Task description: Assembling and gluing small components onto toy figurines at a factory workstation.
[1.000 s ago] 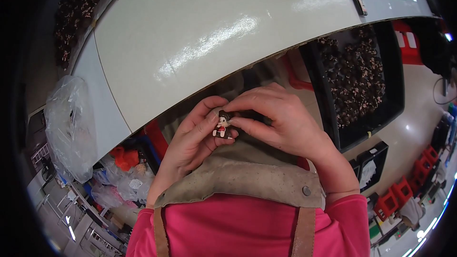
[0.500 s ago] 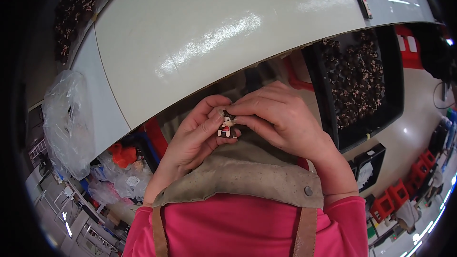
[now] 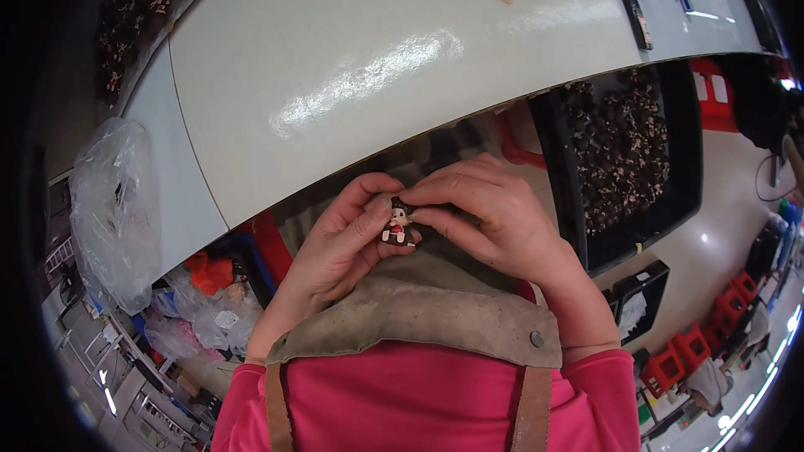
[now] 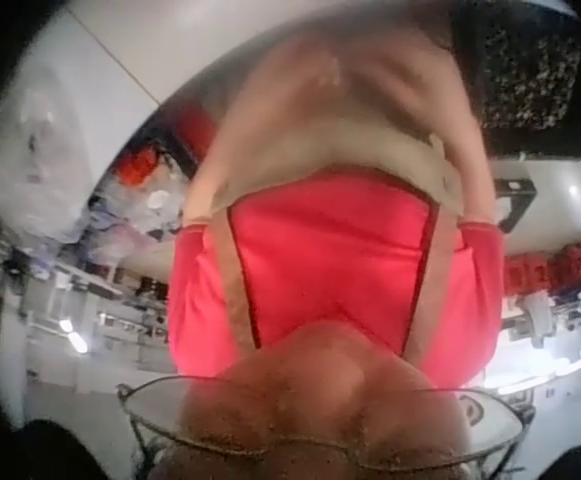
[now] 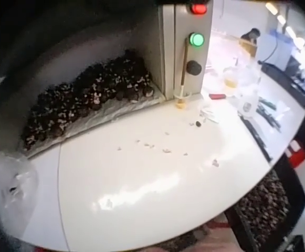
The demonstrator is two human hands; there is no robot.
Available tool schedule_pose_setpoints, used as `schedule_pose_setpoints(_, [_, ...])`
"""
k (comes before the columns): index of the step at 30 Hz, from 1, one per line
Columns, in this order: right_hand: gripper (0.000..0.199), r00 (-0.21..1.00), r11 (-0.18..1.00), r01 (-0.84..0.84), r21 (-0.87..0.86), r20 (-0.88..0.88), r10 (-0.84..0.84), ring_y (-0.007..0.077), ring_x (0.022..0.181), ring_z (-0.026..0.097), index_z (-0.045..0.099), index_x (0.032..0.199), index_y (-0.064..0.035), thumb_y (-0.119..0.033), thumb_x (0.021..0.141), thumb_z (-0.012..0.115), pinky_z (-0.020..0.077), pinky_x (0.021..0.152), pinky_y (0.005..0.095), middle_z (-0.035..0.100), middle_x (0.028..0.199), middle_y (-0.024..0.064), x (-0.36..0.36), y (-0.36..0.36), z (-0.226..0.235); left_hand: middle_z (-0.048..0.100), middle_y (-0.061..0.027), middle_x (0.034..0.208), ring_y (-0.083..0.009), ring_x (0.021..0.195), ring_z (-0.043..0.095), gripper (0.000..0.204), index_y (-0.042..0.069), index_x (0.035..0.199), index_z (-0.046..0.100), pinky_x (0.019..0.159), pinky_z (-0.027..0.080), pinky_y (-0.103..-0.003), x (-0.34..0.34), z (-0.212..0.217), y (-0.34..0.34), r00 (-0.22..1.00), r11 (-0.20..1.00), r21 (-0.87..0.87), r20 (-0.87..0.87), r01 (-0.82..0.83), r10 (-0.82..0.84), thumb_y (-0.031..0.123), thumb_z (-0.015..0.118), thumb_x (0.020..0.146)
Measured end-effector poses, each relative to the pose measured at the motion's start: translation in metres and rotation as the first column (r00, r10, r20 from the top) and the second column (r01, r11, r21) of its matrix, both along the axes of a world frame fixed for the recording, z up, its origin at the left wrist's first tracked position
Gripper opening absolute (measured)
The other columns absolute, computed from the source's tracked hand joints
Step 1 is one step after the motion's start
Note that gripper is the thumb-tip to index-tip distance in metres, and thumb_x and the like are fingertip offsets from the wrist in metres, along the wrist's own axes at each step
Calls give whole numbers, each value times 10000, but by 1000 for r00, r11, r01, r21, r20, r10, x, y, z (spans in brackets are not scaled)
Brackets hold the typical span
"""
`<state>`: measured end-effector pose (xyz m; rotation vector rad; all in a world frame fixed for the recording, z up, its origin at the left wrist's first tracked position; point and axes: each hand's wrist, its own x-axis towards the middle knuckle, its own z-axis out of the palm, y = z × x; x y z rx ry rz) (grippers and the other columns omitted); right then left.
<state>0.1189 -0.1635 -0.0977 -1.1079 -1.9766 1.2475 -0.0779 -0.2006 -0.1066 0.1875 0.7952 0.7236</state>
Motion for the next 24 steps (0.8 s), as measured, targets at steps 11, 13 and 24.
schedule_pose_setpoints(11, [427,994,995,-81,-52,-78,77,245,1002,552,592,1053,-41,-78,657,747,461,831,332,548,1111,111,-1,-2,2,565,-83,1080,-178,980,588,308,44,1210,438,846,498,-298,-1,1,0,999,999,10,16,-34,34,140,491,923])
schedule_pose_setpoints(13, [496,993,995,-87,-52,-80,82,247,1047,526,570,1089,-49,-108,640,770,455,847,334,510,1162,111,-6,-3,-3,554,-84,1101,-186,996,582,325,46,1225,421,851,495,-305,0,1,1,999,999,31,26,-28,27,138,493,922])
schedule_pose_setpoints(24, [521,998,1000,-9,-6,-64,8,255,1056,515,553,1102,-23,-212,665,766,440,875,338,522,1117,124,-16,-5,-14,487,-186,1184,-309,1094,528,362,0,1271,339,899,472,-397,-3,-1,3,996,996,-46,32,-77,78,126,393,936])
